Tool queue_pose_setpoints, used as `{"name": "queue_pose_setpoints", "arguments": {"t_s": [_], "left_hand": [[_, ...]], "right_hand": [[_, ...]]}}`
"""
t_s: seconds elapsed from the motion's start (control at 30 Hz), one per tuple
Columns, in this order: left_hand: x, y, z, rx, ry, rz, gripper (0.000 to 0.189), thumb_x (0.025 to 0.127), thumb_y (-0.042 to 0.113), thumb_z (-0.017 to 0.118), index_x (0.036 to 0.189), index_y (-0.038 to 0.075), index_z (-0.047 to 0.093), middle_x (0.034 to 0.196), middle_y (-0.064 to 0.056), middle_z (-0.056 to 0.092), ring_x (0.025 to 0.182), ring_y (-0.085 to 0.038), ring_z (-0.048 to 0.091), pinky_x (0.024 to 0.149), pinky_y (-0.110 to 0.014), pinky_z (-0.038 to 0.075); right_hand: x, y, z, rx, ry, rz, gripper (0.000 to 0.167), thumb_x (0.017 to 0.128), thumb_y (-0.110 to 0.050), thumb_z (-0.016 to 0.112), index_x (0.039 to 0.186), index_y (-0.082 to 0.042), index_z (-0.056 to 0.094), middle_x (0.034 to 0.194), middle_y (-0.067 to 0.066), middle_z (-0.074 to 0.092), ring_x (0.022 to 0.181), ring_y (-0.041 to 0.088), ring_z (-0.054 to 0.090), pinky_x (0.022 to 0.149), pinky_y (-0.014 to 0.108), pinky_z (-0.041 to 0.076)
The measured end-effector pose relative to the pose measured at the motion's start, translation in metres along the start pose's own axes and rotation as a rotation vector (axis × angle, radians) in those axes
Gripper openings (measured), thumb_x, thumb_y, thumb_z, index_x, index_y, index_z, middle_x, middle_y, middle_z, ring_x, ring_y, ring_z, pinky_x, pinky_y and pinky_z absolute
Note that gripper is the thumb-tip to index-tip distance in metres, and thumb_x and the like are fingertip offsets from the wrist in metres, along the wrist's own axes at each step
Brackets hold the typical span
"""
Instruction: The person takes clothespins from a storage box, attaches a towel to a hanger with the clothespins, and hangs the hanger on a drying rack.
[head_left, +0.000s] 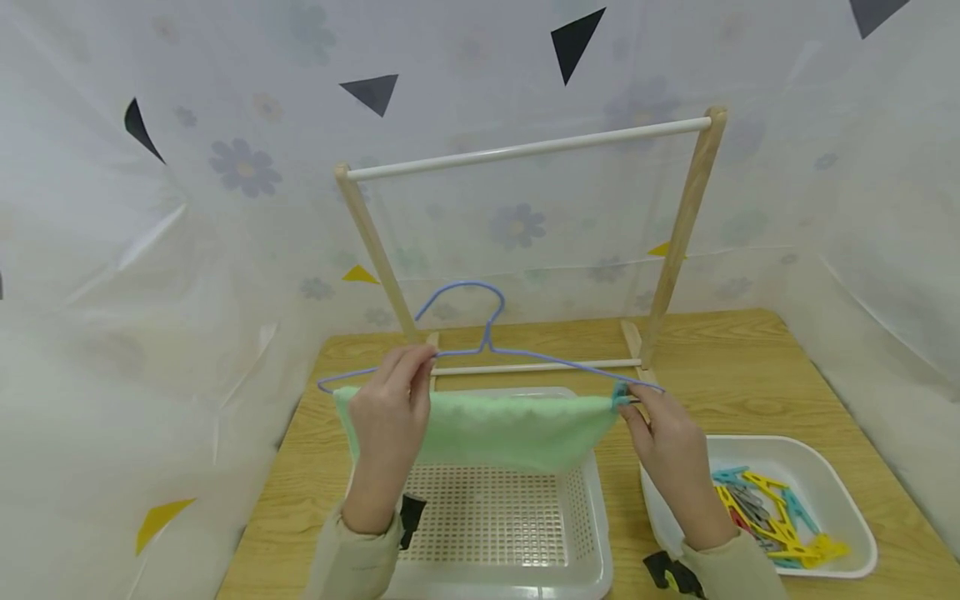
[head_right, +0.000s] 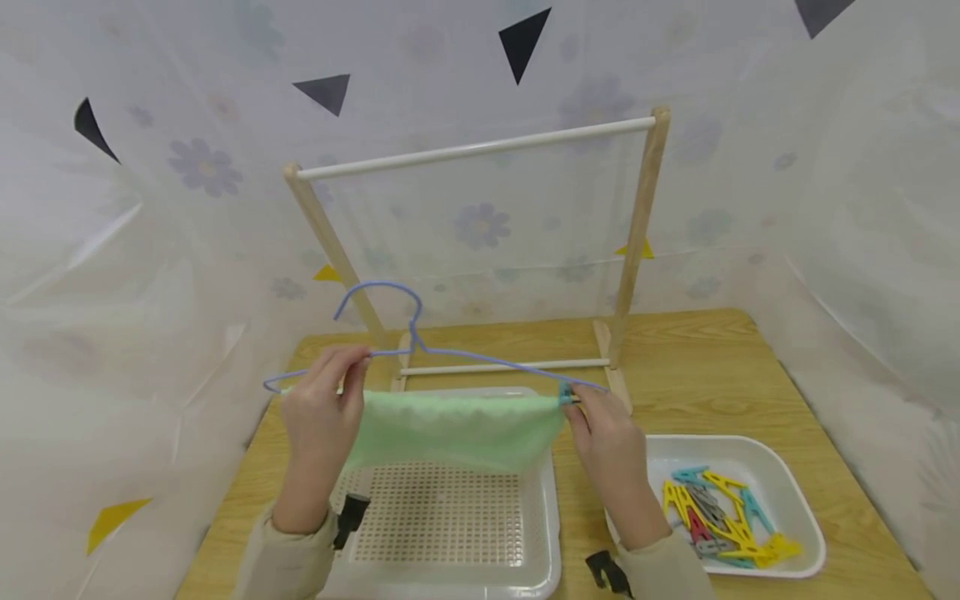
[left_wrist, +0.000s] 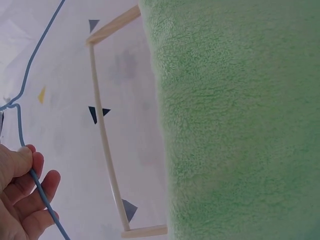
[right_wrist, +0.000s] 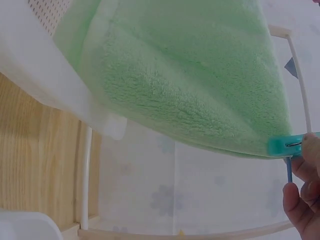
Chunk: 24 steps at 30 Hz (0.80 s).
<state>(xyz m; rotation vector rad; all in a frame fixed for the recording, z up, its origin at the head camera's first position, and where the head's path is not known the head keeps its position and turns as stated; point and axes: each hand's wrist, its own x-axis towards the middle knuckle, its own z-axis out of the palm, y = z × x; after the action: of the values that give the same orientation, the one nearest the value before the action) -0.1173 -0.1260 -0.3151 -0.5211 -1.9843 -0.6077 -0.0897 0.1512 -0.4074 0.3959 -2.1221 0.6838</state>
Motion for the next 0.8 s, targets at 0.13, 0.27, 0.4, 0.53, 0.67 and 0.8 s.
{"name": "queue_pose_setpoints", "arguments": {"t_s": [0.13,0.27,0.4,0.53,0.67,0.8], "left_hand": [[0.0007,0.0012,0.0,0.027,0.008,-0.007,0.008,0.085,0.011,0.062,0.082,0.005,0.068,0.078,-0.006,0.064,0.054,-0.019,0.059,0.035,-0.028,0.035],[0.0006,0.0007,0.0004,0.052,0.0,-0.01,0.01,0.085,0.011,0.062,0.082,0.004,0.068,0.078,-0.006,0.064,0.057,-0.02,0.06,0.035,-0.028,0.036],[-0.0013,-0.0015,0.0024,0.061,-0.011,-0.015,0.008,0.084,0.009,0.063,0.082,0.004,0.068,0.078,-0.007,0.064,0.059,-0.02,0.061,0.038,-0.03,0.04],[-0.0036,-0.0032,0.0048,0.067,-0.013,-0.019,0.008,0.084,0.01,0.063,0.082,0.004,0.068,0.079,-0.007,0.064,0.06,-0.02,0.061,0.038,-0.03,0.04],[-0.0047,-0.0041,0.0064,0.074,-0.015,-0.017,0.007,0.083,0.01,0.064,0.082,0.004,0.068,0.079,-0.007,0.064,0.06,-0.02,0.061,0.038,-0.029,0.04],[-0.0043,-0.0055,0.007,0.083,-0.017,-0.024,0.006,0.082,0.009,0.065,0.082,0.004,0.069,0.078,-0.007,0.065,0.06,-0.02,0.062,0.039,-0.029,0.042]], "right_hand": [[0.0008,-0.0009,-0.0009,-0.011,-0.037,0.021,0.031,0.081,-0.017,0.063,0.096,0.01,0.061,0.083,0.02,0.063,0.058,0.024,0.054,0.045,0.034,0.043],[0.002,-0.0025,-0.001,-0.02,-0.062,0.047,0.035,0.063,0.001,0.074,0.095,0.009,0.061,0.083,0.019,0.063,0.071,0.034,0.059,0.051,0.042,0.047],[0.0031,-0.0043,-0.0023,-0.044,-0.094,0.087,0.034,0.064,0.001,0.075,0.094,0.008,0.062,0.082,0.018,0.063,0.068,0.032,0.058,0.047,0.04,0.045],[0.0043,-0.0063,-0.0043,-0.075,-0.139,0.135,0.032,0.066,-0.002,0.074,0.095,0.006,0.063,0.08,0.016,0.064,0.06,0.027,0.054,0.042,0.033,0.039],[0.0049,-0.0069,-0.0054,-0.087,-0.188,0.197,0.031,0.068,-0.006,0.075,0.096,0.003,0.066,0.077,0.012,0.064,0.056,0.02,0.049,0.039,0.025,0.032],[0.0041,-0.005,-0.0049,-0.079,-0.191,0.234,0.029,0.067,-0.008,0.076,0.094,0.0,0.068,0.071,0.007,0.062,0.055,0.016,0.05,0.038,0.022,0.031]]}}
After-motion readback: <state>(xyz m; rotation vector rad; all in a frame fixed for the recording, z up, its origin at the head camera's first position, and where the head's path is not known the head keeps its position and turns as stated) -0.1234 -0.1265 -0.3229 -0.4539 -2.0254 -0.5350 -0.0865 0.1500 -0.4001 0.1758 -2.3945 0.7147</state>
